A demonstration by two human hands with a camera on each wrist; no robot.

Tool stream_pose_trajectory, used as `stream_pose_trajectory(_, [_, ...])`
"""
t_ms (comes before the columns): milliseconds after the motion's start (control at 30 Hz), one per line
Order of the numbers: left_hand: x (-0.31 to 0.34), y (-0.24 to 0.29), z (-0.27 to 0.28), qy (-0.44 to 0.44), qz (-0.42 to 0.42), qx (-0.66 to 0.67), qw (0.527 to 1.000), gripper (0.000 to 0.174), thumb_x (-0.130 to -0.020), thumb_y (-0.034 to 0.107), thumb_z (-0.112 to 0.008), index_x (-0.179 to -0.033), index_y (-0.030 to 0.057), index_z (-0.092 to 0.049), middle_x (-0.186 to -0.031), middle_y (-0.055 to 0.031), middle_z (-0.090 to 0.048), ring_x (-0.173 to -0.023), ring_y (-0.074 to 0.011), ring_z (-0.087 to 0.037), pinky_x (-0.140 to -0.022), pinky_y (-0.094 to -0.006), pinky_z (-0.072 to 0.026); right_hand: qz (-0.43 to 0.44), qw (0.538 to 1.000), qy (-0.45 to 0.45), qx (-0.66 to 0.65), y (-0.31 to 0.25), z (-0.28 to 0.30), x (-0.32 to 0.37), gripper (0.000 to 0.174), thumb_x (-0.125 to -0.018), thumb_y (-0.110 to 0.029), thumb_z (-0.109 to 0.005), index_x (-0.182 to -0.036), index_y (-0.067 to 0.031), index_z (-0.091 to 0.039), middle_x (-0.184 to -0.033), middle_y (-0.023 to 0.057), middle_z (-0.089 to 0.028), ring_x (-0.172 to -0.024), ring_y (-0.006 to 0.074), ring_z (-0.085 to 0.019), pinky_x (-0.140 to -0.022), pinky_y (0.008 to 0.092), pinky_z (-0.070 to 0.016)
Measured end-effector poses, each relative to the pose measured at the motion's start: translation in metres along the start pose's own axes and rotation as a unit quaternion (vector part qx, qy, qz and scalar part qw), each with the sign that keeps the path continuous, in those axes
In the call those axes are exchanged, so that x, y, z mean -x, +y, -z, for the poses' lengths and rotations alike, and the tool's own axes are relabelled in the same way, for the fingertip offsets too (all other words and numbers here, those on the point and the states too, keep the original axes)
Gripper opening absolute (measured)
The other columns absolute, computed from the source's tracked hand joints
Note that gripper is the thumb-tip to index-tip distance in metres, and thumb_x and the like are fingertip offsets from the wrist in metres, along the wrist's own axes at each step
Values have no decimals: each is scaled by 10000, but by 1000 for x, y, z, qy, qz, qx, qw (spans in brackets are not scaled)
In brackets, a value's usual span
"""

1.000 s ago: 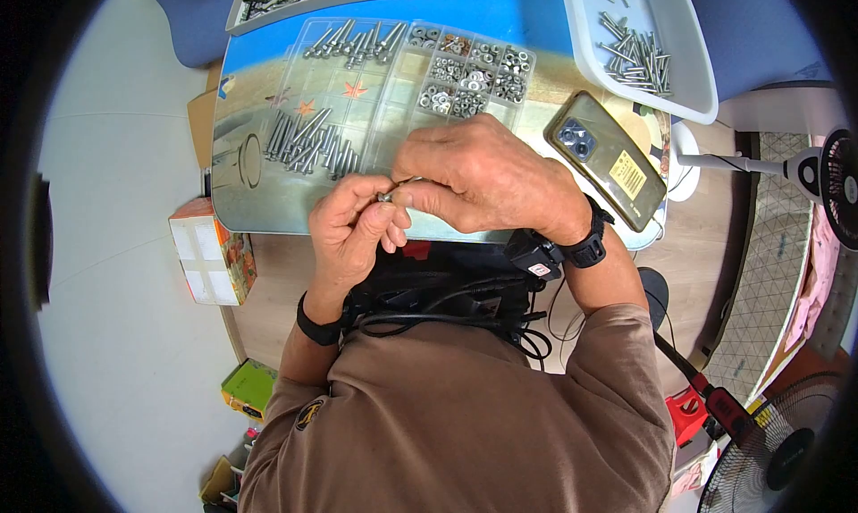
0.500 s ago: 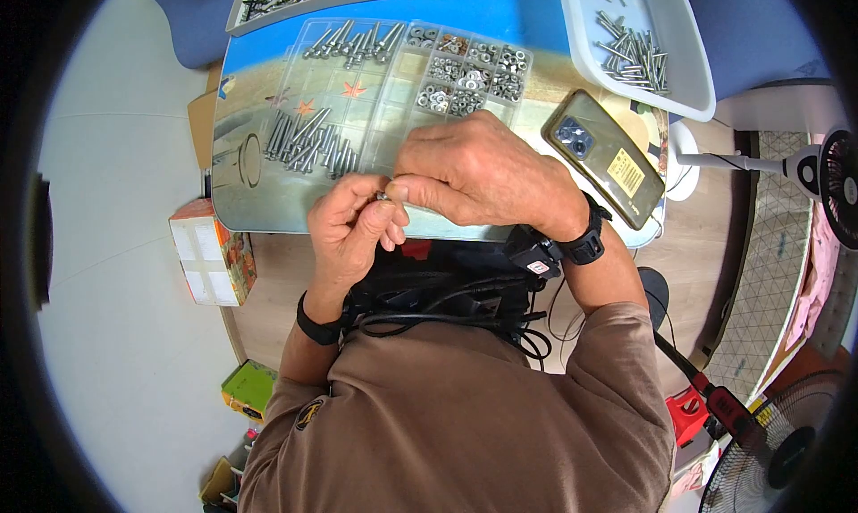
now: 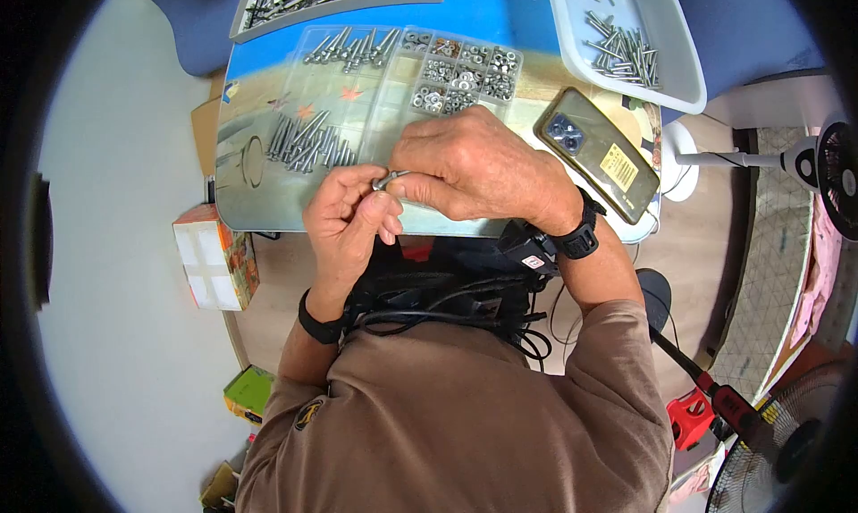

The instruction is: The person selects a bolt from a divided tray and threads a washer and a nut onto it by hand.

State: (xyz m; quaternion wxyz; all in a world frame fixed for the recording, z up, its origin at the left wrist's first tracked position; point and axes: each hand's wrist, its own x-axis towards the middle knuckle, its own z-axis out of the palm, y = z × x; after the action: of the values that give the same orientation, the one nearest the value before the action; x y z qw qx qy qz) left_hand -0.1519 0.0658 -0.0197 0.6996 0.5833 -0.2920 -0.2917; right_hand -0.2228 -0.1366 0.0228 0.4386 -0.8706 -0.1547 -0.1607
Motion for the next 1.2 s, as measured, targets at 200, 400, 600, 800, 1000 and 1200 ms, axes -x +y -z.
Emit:
stream_pose_trajectory(200, [0, -6, 1, -5, -16, 14, 1000, 165, -991, 69, -596, -1115, -35, -568, -815, -129, -679, -602, -120, -626, -503, -232, -492, 0, 999, -24, 29, -3, 4, -1, 191, -844, -217, -740, -845, -42, -667, -674, 112, -587, -594, 311, -603, -526, 406, -459])
stream_pose_trajectory(400, [-1, -4, -2, 16, -11, 41, 999, 136, -979, 63, -617, -1068, -35, -584, -815, -128, -701, -609, -84, -622, -506, -208, -497, -42, 998, -45, 2, -7, 4, -1, 254, -797, -176, -781, -967, -20, -677, -806, 119, -660, -640, 291, -645, -551, 370, -496])
stream_pose_trajectory(600, [0, -5, 0, 8, -1, 38, 999, 133, -984, 60, -602, -1081, -27, -574, -832, -152, -704, -620, -112, -640, -516, -227, -518, -19, 999, -27, 7, -4, 1, -2, 170, -840, -110, -724, -970, -18, -669, -817, 120, -657, -697, 311, -655, -600, 384, -507])
stream_pose_trajectory(800, [-1, -7, 2, -7, 4, 25, 1000, 134, -985, 61, -597, -1084, -26, -574, -838, -165, -707, -626, -131, -653, -512, -237, -526, -16, 999, -22, 34, -3, -2, -2, 127, -883, -126, -686, -952, -21, -664, -818, 107, -655, -715, 308, -654, -623, 393, -509])
stream_pose_trajectory(1000, [-2, -8, -1, -11, -19, -18, 1000, 108, -992, 73, -589, -1035, -24, -605, -815, -105, -714, -609, -83, -636, -516, -218, -513, -15, 998, -36, 54, -3, 0, -3, 146, -912, -176, -675, -938, -32, -662, -815, 96, -654, -708, 304, -648, -609, 387, -504])
stream_pose_trajectory(1200, [-2, -11, -1, -10, -60, -50, 997, 132, -1013, 90, -554, -1051, -28, -599, -814, -117, -706, -610, -92, -641, -502, -215, -512, -12, 996, -45, 74, -4, 2, -5, 173, -886, -200, -713, -918, -33, -676, -813, 93, -662, -684, 295, -652, -596, 372, -502])
